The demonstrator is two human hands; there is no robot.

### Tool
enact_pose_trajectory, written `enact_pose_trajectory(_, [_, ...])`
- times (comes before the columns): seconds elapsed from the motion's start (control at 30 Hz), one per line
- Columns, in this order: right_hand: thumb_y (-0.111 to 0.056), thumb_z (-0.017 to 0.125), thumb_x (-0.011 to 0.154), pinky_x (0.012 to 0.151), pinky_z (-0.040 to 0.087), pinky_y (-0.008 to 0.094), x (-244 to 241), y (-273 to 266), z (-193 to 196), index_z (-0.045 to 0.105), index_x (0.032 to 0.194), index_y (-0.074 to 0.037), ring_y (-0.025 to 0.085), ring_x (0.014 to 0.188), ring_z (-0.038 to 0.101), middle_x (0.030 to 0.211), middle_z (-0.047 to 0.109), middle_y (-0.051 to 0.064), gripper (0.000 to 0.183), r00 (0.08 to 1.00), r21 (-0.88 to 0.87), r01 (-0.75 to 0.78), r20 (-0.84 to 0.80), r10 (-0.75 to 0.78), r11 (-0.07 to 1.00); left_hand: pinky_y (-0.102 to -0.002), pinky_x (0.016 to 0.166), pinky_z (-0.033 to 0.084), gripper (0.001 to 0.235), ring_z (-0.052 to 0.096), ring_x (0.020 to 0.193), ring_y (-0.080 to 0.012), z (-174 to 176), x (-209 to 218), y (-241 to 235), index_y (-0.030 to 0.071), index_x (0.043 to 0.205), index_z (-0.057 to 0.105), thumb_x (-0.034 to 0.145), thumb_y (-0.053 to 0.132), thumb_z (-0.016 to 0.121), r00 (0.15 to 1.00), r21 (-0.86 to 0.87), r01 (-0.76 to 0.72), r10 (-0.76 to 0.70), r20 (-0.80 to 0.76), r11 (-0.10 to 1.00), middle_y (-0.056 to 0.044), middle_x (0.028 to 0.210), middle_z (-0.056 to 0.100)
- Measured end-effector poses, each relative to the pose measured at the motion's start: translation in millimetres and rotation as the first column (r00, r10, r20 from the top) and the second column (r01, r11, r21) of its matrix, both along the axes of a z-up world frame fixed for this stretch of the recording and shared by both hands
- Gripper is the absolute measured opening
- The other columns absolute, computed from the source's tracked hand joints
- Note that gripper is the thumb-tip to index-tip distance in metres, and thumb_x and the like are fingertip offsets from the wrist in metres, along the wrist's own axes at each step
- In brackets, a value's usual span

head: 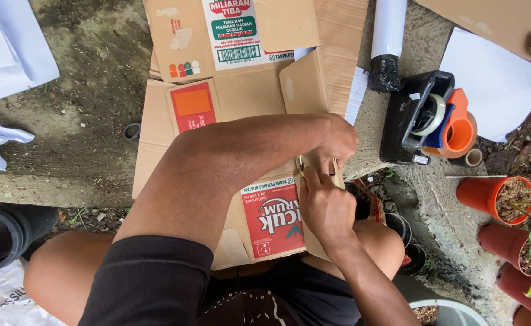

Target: The person assembles a cardboard box by folding flaps, applying tape, and cutting excess material. They use a tape dispenser and scissors to secure and trim the cardboard, then fold the sides to form a box shape.

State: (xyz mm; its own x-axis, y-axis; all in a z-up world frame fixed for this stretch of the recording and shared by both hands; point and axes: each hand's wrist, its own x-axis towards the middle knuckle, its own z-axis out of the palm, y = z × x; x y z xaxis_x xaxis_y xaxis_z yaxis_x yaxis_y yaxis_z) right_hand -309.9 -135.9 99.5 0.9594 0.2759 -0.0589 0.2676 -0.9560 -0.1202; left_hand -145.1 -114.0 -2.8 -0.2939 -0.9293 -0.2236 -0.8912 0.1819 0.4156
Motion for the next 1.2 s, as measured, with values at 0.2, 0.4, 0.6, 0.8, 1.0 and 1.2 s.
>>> enact_pose_trajectory(0.2, [-0.014,0.069,0.094,0.041,0.052,0.031,27,8,-43,0.076,0.100,-0.001,0.019,0.049,0.068,0.081,0.076,0.016,0.016,0.989,-0.052,-0.044,0.136,0.050,0.998,-0.034,0.060,0.058,0.052,0.067,0.065,-0.0163,-6,-3,8,0.002,0.070,0.072,0.095,0.048,0.065,0.991,0.083,-0.136,0.135,0.012,0.987,-0.007,0.068,0.063])
enact_pose_trajectory(0.4, [-0.012,0.068,0.096,0.040,0.053,0.031,25,3,-68,0.076,0.098,0.000,0.016,0.048,0.067,0.072,0.075,0.014,0.014,0.998,-0.125,-0.050,0.016,0.053,0.991,-0.036,0.058,0.057,0.047,0.067,0.065,-0.0178,-4,-6,11,0.005,0.071,0.070,0.096,0.044,0.064,0.986,0.059,-0.161,0.163,-0.032,0.985,-0.006,0.068,0.064])
enact_pose_trajectory(0.6, [-0.012,0.067,0.089,0.043,0.056,0.035,14,-1,-55,0.075,0.109,-0.003,0.021,0.052,0.070,0.085,0.075,0.015,0.024,0.996,-0.161,-0.084,-0.026,0.081,0.983,-0.037,0.062,0.057,0.017,0.070,0.070,-0.0179,0,-6,14,0.012,0.077,0.071,0.084,0.027,0.075,0.990,-0.011,-0.078,0.079,0.116,0.997,-0.004,0.073,0.070])
enact_pose_trajectory(0.8, [-0.008,0.070,0.075,0.046,0.059,0.035,6,0,-47,0.075,0.111,-0.005,0.023,0.057,0.072,0.090,0.075,0.016,0.036,0.989,-0.237,-0.099,-0.132,0.069,0.967,-0.043,0.062,0.060,0.019,0.071,0.073,-0.0240,5,-4,20,0.016,0.079,0.072,0.085,0.033,0.077,0.996,-0.035,-0.063,0.066,0.062,0.997,-0.007,0.073,0.072])
enact_pose_trajectory(1.0, [-0.008,0.071,0.071,0.048,0.059,0.036,-10,-4,-37,0.071,0.102,-0.005,0.026,0.061,0.073,0.086,0.074,0.014,0.032,0.996,-0.171,-0.087,-0.045,0.081,0.981,-0.044,0.068,0.061,0.045,0.073,0.076,-0.0263,11,-3,24,0.016,0.082,0.073,0.087,0.060,0.071,0.998,-0.047,-0.035,0.037,0.044,0.998,-0.009,0.072,0.071])
enact_pose_trajectory(1.2, [-0.004,0.071,0.078,0.044,0.056,0.035,-23,-6,-33,0.066,0.098,-0.001,0.023,0.049,0.069,0.074,0.072,0.011,0.021,0.991,-0.128,-0.058,-0.131,0.041,0.990,-0.044,0.073,0.064,0.060,0.075,0.080,-0.0292,7,-1,22,0.015,0.092,0.077,0.082,0.073,0.069,0.998,-0.016,-0.016,0.017,0.058,1.000,-0.010,0.077,0.072])
